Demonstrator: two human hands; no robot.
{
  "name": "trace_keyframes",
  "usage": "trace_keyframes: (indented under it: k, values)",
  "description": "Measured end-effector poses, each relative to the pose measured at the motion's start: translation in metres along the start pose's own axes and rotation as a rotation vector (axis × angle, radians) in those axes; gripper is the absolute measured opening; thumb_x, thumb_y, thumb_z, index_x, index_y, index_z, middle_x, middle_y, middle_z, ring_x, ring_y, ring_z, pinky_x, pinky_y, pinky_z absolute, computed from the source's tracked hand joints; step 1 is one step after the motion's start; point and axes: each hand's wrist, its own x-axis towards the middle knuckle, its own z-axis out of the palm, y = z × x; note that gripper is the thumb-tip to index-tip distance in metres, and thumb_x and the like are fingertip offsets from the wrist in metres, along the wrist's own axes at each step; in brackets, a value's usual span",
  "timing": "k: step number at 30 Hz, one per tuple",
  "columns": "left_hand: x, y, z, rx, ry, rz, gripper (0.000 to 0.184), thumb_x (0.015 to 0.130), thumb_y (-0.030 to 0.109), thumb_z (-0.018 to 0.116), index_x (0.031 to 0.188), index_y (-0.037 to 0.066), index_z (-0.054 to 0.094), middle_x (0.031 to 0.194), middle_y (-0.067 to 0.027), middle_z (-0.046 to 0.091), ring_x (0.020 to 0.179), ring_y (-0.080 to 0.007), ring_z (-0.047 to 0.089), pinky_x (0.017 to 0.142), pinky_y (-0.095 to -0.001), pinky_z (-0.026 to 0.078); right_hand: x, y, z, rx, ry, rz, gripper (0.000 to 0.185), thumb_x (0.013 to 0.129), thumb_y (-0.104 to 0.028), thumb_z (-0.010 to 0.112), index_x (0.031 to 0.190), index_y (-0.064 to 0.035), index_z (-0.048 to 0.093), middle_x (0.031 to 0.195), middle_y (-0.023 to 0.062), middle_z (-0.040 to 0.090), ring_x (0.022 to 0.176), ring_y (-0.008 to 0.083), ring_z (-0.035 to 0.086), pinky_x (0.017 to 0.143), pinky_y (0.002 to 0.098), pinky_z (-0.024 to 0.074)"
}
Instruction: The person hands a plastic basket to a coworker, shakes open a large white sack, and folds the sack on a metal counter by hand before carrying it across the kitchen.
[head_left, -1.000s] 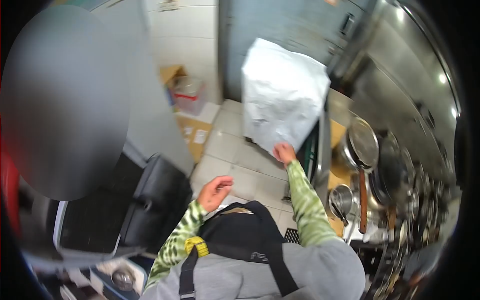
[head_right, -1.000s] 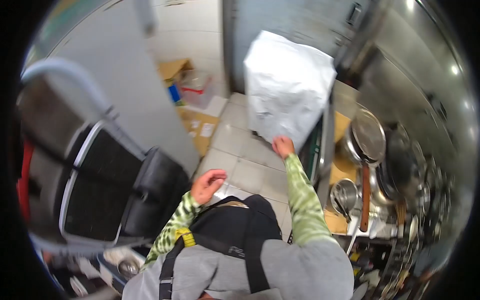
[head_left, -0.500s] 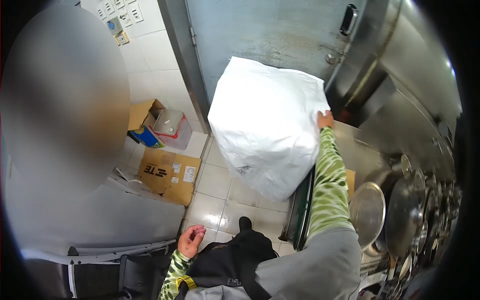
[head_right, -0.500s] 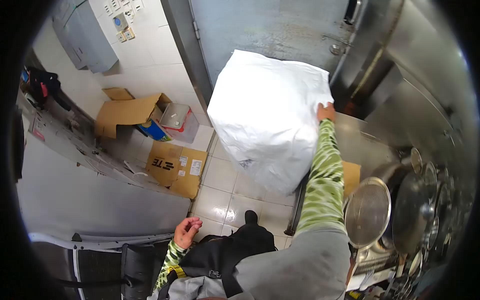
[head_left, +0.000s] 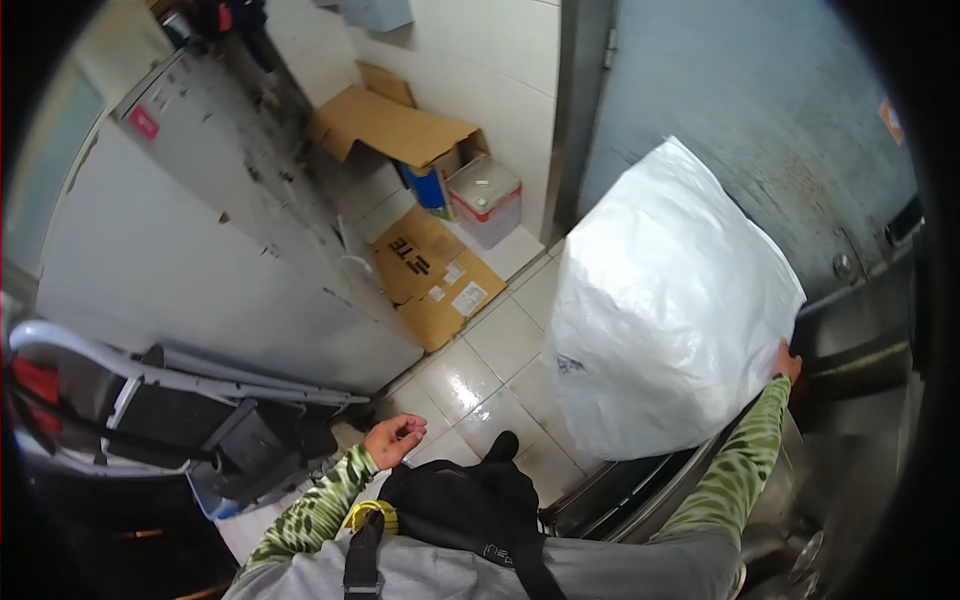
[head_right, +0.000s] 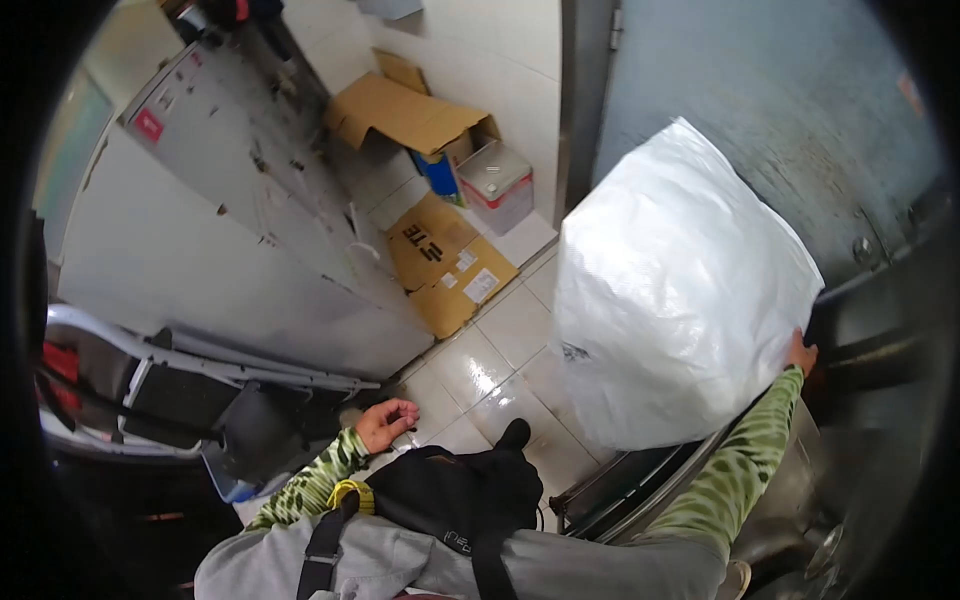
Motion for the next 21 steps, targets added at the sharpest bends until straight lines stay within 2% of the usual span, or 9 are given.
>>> trace_keyframes:
  k: [2, 4, 7, 9, 12, 13, 16, 19, 21]
  values:
    - [-0.004, 0.0, 0.0, 0.007, 0.011, -0.006, 0.033, 0.097, 0.017, 0.062, 0.124, -0.001, 0.058, 0.108, -0.0073, 0.069, 0.101, -0.0136, 0.064, 0.091, -0.0293, 0.05, 0.002, -0.015, -0.009, 0.19, 0.146, -0.056, 0.078, 0.075, -0.041, 0.081, 0.126, 0.0134, 0.057, 0.124, 0.0278, 0.064, 0.111, 0.0366, 0.064, 0.099, 0.0394, 0.0497]
    - [-0.007, -0.003, 0.001, -0.001, -0.007, -0.042, 0.031, 0.098, 0.015, 0.062, 0.124, -0.001, 0.058, 0.111, -0.0072, 0.067, 0.103, -0.013, 0.062, 0.093, -0.0288, 0.05, -0.011, -0.053, -0.017, 0.874, 0.095, 0.014, 0.06, 0.081, -0.031, 0.077, 0.122, 0.0106, 0.061, 0.119, 0.0216, 0.066, 0.104, 0.0308, 0.066, 0.094, 0.0396, 0.0524]
    - [0.0, 0.0, 0.007, 0.002, -0.044, -0.005, 0.031, 0.098, 0.014, 0.061, 0.125, -0.001, 0.057, 0.112, -0.0068, 0.066, 0.103, -0.0121, 0.061, 0.094, -0.0283, 0.049, -0.07, -0.143, -0.072, 1.549, -0.642, 0.276, 0.042, 0.088, -0.02, 0.069, 0.12, 0.0067, 0.062, 0.117, 0.0166, 0.066, 0.105, 0.0279, 0.064, 0.094, 0.0391, 0.0522]
    - [0.005, 0.007, 0.007, 0.061, -0.066, 0.077, 0.033, 0.098, 0.014, 0.061, 0.127, -0.001, 0.056, 0.112, -0.0064, 0.067, 0.104, -0.0117, 0.061, 0.094, -0.028, 0.049, -0.177, -0.207, -0.11, 1.692, -0.729, 0.027, 0.035, 0.092, -0.012, 0.062, 0.124, 0.0043, 0.059, 0.12, 0.0155, 0.064, 0.108, 0.0271, 0.063, 0.096, 0.0354, 0.0498]
    - [-0.005, 0.057, 0.005, 0.115, -0.073, 0.121, 0.033, 0.098, 0.014, 0.059, 0.128, -0.001, 0.056, 0.113, -0.0071, 0.067, 0.107, -0.0118, 0.06, 0.095, -0.0282, 0.049, -0.323, -0.25, -0.146, 1.615, -0.866, -0.356, 0.043, 0.092, -0.002, 0.056, 0.134, 0.0054, 0.052, 0.123, 0.0129, 0.064, 0.109, 0.0185, 0.062, 0.097, 0.0315, 0.0481]
    - [-0.008, 0.066, 0.003, 0.094, -0.073, 0.15, 0.034, 0.098, 0.014, 0.059, 0.129, -0.001, 0.055, 0.114, -0.0073, 0.066, 0.107, -0.0119, 0.06, 0.095, -0.0283, 0.048, -0.357, -0.251, -0.148, 1.587, -1.047, -0.456, 0.046, 0.09, -0.001, 0.056, 0.135, 0.0059, 0.051, 0.125, 0.0138, 0.064, 0.11, 0.0206, 0.063, 0.1, 0.0339, 0.0485]
    - [-0.018, 0.078, -0.011, 0.023, -0.063, 0.229, 0.036, 0.098, 0.015, 0.059, 0.131, 0.0, 0.053, 0.117, -0.008, 0.065, 0.11, -0.0123, 0.059, 0.095, -0.0287, 0.048, -0.464, -0.25, -0.174, 1.394, -1.27, -0.561, 0.052, 0.08, -0.004, 0.069, 0.129, 0.0079, 0.057, 0.118, 0.0151, 0.067, 0.107, 0.0214, 0.064, 0.097, 0.0337, 0.0491]
    - [-0.033, 0.071, -0.028, -0.062, -0.026, 0.305, 0.044, 0.096, 0.018, 0.063, 0.135, 0.001, 0.05, 0.119, -0.0094, 0.065, 0.113, -0.0164, 0.059, 0.096, -0.0315, 0.048, -0.528, -0.22, -0.177, 1.206, -1.252, -0.635, 0.055, 0.076, -0.011, 0.078, 0.126, 0.0062, 0.061, 0.117, 0.0137, 0.068, 0.11, 0.0234, 0.063, 0.099, 0.036, 0.0473]
    - [-0.059, 0.084, -0.037, 0.049, 0.07, 0.495, 0.05, 0.093, 0.019, 0.066, 0.137, 0.001, 0.049, 0.12, -0.0118, 0.064, 0.113, -0.0202, 0.06, 0.097, -0.0338, 0.048, -0.574, -0.207, -0.183, 1.152, -1.24, -0.669, 0.055, 0.075, -0.012, 0.08, 0.124, 0.0054, 0.062, 0.115, 0.0127, 0.068, 0.108, 0.0229, 0.064, 0.097, 0.0356, 0.0479]
